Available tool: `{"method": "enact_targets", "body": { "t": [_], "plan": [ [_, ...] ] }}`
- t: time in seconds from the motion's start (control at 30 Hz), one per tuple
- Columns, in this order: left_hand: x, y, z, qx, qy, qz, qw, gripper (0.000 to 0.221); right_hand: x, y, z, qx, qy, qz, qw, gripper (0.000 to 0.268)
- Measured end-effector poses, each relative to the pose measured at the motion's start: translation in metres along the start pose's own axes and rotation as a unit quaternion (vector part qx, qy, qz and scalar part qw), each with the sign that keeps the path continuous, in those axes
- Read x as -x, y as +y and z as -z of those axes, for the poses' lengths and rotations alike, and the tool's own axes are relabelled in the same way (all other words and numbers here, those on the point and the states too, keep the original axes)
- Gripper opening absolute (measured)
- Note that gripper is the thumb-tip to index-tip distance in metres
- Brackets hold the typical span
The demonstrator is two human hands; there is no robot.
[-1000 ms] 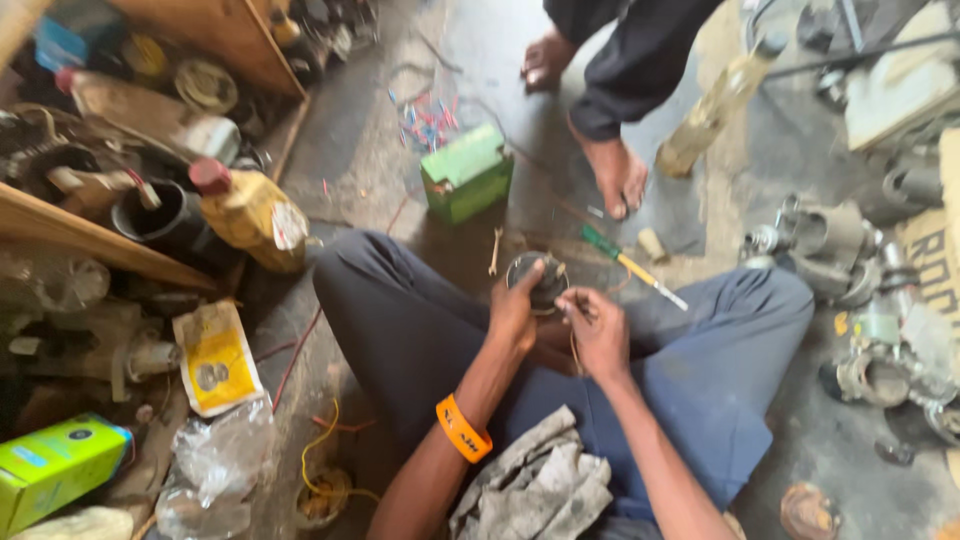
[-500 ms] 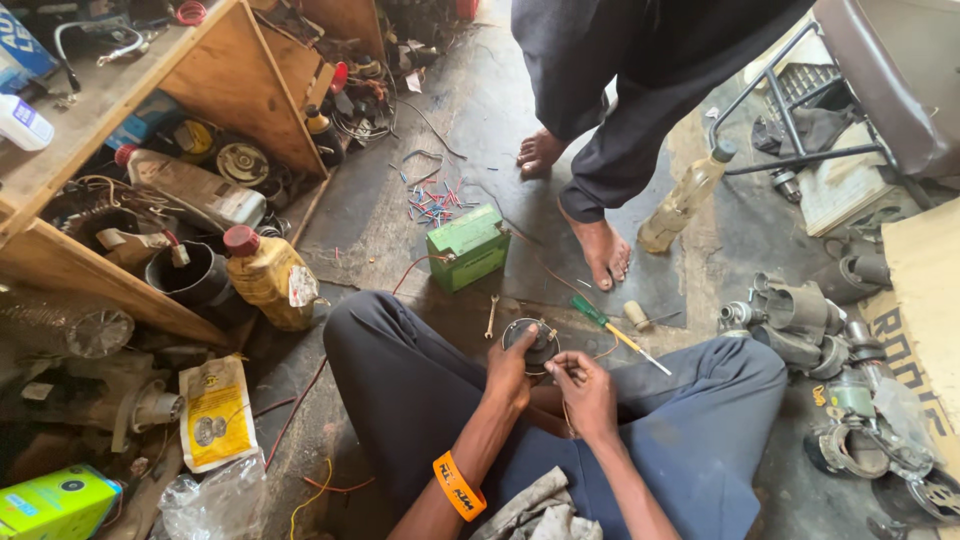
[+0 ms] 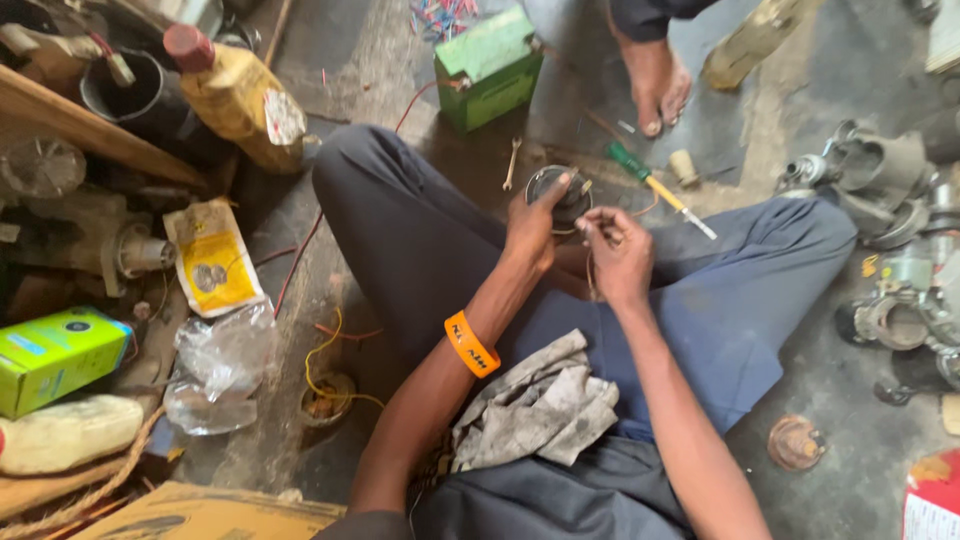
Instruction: The person sits on the floor and uses a screwdriver to adjust a small circular electrical component connected to a green battery. Another person assists by using pliers to hold a part of the component while the first person continues to adjust it with the screwdriver.
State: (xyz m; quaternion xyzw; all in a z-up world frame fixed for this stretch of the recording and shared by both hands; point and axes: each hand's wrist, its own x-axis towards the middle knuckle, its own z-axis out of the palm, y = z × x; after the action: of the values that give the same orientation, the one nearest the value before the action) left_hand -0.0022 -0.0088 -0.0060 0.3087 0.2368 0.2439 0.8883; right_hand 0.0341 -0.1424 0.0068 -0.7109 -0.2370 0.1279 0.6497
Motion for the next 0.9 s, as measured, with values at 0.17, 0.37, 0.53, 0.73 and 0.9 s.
{"method": "enact_targets", "body": {
  "t": [0.17,0.37,0.53,0.73,0.9],
  "plan": [
    [0.003,0.002,0.001,-0.026,0.046,0.028,0.998,0.030,0.001,0.005,0.000,-0.010,-0.005,0.008,1.000,0.014],
    [-0.002,0.006,-0.005,-0.032,0.049,0.001,0.998,0.030,-0.007,0.003,-0.001,-0.011,-0.009,0.004,1.000,0.011],
    [0.002,0.000,-0.002,-0.011,0.030,-0.014,0.999,0.029,-0.002,-0.001,-0.002,0.001,-0.001,0.004,1.000,0.016],
    [-0.008,-0.010,0.006,-0.029,0.042,-0.019,0.998,0.030,-0.005,0.013,0.003,-0.022,-0.014,0.001,1.000,0.011],
    [0.000,0.002,0.000,-0.018,0.044,-0.013,0.999,0.030,-0.005,0.001,-0.001,0.011,-0.021,0.012,1.000,0.010]
  ]
}}
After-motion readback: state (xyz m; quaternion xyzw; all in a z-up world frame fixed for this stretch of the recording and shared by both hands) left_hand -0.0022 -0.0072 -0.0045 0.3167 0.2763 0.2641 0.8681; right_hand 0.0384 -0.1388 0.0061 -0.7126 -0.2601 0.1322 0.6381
